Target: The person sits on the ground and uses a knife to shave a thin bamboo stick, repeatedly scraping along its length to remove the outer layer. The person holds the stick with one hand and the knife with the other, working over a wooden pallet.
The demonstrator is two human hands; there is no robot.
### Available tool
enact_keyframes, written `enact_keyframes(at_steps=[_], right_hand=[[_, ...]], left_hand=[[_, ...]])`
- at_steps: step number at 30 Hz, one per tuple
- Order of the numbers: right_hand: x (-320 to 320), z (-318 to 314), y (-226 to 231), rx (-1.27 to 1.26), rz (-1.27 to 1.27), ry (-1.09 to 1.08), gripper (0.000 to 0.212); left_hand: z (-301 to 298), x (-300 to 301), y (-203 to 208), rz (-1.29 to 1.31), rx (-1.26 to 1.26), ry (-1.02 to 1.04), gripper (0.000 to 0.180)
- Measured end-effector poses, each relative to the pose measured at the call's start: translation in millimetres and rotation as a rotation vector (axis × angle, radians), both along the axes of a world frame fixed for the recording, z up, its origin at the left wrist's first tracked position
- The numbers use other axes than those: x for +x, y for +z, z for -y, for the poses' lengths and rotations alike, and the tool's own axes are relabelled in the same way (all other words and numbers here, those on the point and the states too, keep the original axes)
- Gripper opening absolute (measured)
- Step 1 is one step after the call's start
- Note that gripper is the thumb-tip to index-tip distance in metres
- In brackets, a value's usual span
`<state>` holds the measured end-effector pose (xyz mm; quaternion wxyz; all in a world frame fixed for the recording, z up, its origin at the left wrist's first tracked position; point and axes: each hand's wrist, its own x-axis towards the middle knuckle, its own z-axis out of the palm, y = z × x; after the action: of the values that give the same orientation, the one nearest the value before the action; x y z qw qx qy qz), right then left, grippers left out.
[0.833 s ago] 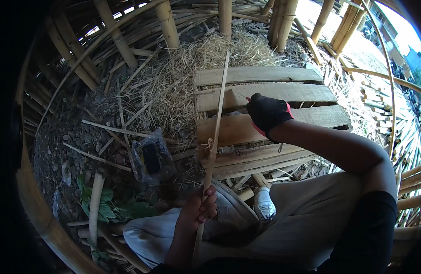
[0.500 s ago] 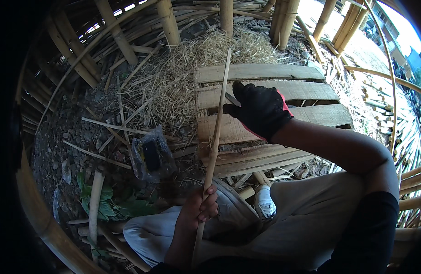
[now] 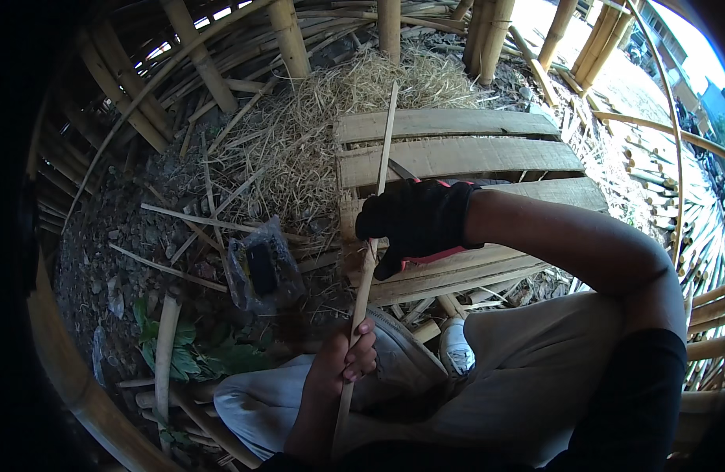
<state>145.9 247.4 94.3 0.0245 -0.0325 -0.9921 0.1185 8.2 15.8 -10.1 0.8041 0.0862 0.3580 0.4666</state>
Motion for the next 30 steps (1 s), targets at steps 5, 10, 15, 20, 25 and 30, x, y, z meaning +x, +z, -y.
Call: enact_keyframes(at_steps=[5,10,15,20,25,30], right_hand=[[-8.4,14.0,7.0,-0.056,0.135,-0.160,0.042],[-14.1,12.7,-7.4,0.015,0.062,-0.175,0.037],[-20.8,20.7,-6.5,0.127,0.132,-0.206,0.035],[-22.6,28.4,-14.6,0.078,0.127,-0.316,0.033],[-26.7,24.4,-17.7,0.030,0.138,-0.302,0.032],[-19.9,10.9,-33.1,-0.033,0.011,-0.205,0.031]], left_hand=[[-0.8,0.2,-0.3,-0.010,0.020,-0.004,0.044],[-0.7,1.1,0.7,-0.017,0.009,-0.004,0.044],[0.6,0.8,-0.4,-0.002,0.025,0.013,0.021],[-0.4,0.5,3.4,-0.020,0.018,0.004,0.022],[-0.5,-0.9,1.9,-0.024,-0.002,-0.008,0.027],[-1.3,0.0,3.0,-0.053,-0.007,-0.016,0.021]])
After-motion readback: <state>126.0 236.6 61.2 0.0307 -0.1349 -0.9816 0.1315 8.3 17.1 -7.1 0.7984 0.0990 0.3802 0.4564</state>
